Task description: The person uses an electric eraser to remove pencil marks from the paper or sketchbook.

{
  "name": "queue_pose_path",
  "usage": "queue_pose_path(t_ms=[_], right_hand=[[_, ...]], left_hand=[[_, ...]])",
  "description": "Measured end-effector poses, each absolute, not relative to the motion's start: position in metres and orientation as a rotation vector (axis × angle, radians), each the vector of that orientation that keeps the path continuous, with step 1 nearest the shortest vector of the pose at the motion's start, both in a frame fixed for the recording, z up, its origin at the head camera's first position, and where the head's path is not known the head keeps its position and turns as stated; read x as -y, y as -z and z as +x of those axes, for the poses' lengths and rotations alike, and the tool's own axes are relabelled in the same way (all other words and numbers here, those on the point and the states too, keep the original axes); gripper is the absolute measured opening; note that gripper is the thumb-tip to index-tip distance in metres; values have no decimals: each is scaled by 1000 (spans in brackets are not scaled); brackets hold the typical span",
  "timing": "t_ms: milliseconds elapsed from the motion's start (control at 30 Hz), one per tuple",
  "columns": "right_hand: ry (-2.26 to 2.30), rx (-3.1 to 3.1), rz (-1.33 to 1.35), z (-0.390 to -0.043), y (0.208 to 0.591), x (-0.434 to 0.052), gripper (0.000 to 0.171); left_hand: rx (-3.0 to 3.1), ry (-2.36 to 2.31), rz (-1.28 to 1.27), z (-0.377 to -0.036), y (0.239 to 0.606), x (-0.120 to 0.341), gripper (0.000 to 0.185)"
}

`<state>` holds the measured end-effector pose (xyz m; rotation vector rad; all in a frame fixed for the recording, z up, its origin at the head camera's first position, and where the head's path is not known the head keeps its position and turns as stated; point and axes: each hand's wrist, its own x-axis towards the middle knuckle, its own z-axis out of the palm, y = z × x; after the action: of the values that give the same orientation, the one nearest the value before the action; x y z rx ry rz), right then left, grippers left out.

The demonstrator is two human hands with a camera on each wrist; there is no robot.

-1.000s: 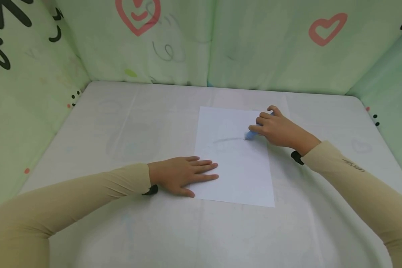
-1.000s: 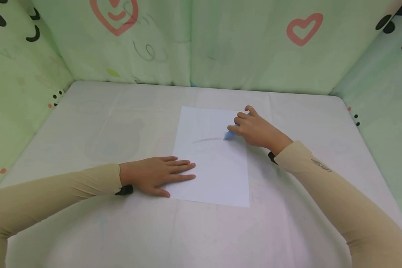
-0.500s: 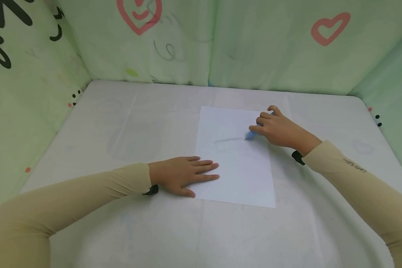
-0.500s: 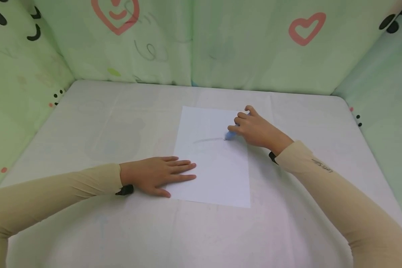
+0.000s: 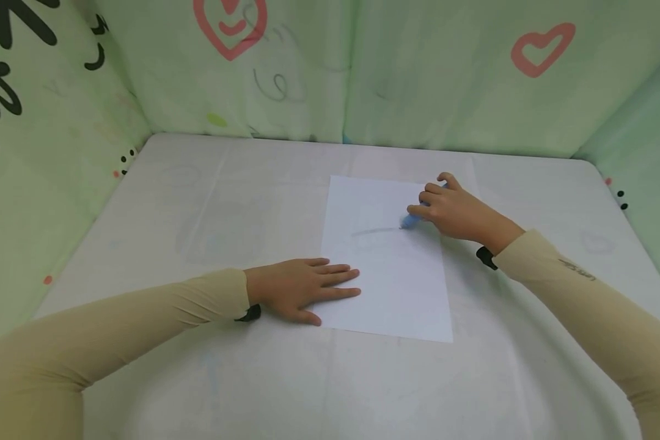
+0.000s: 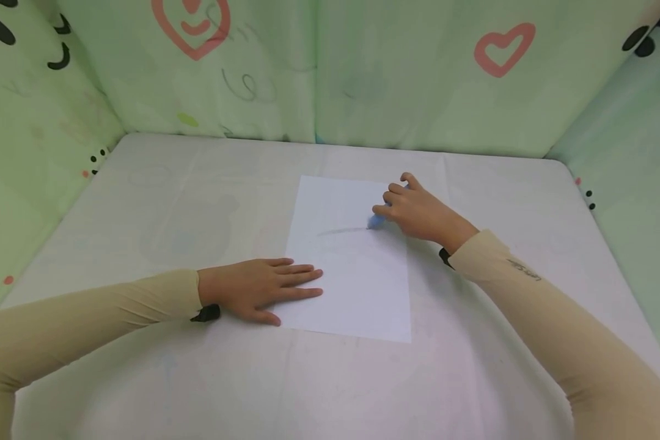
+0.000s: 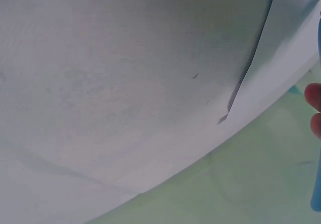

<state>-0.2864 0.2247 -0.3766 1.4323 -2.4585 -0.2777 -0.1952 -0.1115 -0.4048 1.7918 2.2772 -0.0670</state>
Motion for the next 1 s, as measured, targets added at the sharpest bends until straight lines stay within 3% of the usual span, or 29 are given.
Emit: queue_pose_path(t_ms=[1000], right_hand=[[275, 2434, 1477, -286, 374, -224, 25]], left_hand=[[-2274, 50, 1785, -193, 403, 111, 72]])
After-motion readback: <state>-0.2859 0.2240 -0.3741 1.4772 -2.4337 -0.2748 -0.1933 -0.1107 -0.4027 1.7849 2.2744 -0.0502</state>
